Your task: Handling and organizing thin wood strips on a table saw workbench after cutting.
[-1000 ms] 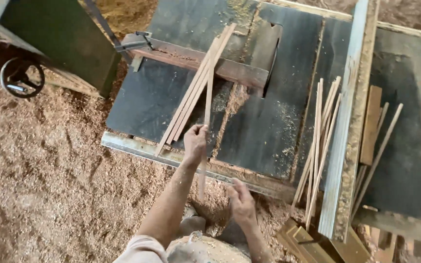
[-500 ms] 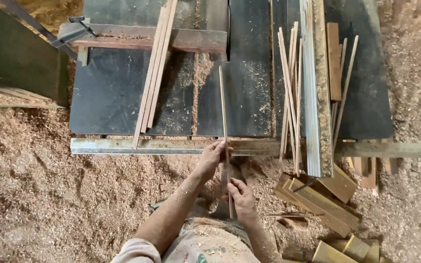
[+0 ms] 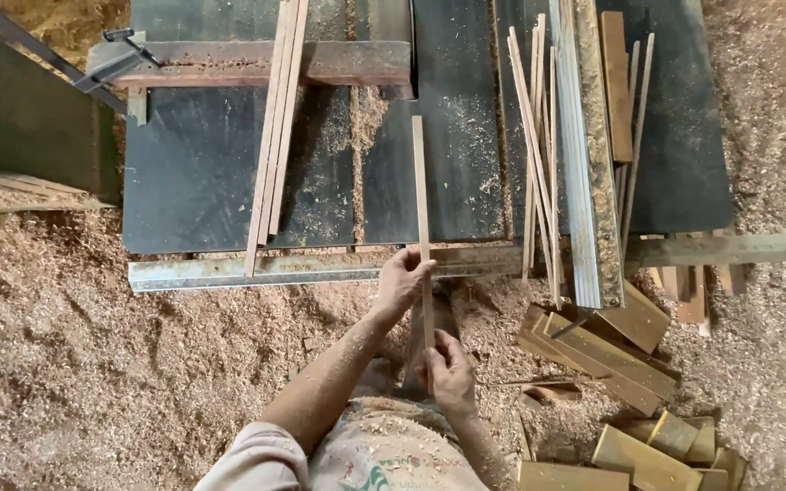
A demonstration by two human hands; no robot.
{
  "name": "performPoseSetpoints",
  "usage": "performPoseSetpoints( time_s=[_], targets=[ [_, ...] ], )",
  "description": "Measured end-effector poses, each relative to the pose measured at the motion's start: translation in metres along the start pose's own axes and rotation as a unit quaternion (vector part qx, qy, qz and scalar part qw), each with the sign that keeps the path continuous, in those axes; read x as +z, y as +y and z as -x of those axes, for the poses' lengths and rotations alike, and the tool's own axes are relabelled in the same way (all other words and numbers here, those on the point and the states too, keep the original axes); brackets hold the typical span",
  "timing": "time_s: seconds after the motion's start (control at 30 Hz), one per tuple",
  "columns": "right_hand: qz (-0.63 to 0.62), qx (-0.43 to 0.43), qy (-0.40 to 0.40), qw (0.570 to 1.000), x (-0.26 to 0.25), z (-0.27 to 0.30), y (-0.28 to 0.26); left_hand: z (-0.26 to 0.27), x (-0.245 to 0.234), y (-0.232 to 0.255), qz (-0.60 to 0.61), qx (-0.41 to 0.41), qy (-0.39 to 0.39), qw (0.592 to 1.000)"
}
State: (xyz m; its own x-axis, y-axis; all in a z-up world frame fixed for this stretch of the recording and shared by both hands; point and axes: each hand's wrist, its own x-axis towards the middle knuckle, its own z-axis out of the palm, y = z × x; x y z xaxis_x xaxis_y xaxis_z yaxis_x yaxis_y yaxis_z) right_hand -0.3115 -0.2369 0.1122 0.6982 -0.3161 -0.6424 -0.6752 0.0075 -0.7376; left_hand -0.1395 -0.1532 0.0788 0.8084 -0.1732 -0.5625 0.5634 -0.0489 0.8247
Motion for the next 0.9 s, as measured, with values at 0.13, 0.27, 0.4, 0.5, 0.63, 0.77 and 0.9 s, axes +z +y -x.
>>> performPoseSetpoints(
  time_s=[0.13,0.27,0.4,0.5,0.63,0.77,0.9],
  targets=[
    [-0.094,0.06,0.028,0.993,0.004,-0.015,0.012,0.001,0.008,0.004,-0.051,0.026,0.012,0.998],
    [-0.169,0.013,-0.007,0.986,0.002,-0.023,0.01,-0.017,-0.003,-0.017,-0.086,0.102,0.034,0.99],
    [-0.188,-0.041,-0.047,0.98,0.001,-0.027,-0.002,-0.051,-0.057,-0.014,-0.216,0.334,0.21,0.893],
    [-0.199,-0.057,-0.051,0.977,0.0,-0.043,0.006,-0.069,-0.094,-0.001,-0.283,0.357,0.309,0.835],
    [-0.14,-0.078,-0.016,0.987,0.003,-0.053,-0.001,-0.085,-0.081,0.009,-0.372,0.34,0.251,0.827],
    [-0.103,-0.114,0.078,0.985,0.013,-0.071,0.015,-0.12,-0.028,-0.008,-0.39,0.371,0.212,0.816],
    [0.009,-0.124,0.114,0.986,0.014,-0.071,-0.006,-0.14,0.008,-0.002,-0.451,0.369,0.218,0.783]
  ],
)
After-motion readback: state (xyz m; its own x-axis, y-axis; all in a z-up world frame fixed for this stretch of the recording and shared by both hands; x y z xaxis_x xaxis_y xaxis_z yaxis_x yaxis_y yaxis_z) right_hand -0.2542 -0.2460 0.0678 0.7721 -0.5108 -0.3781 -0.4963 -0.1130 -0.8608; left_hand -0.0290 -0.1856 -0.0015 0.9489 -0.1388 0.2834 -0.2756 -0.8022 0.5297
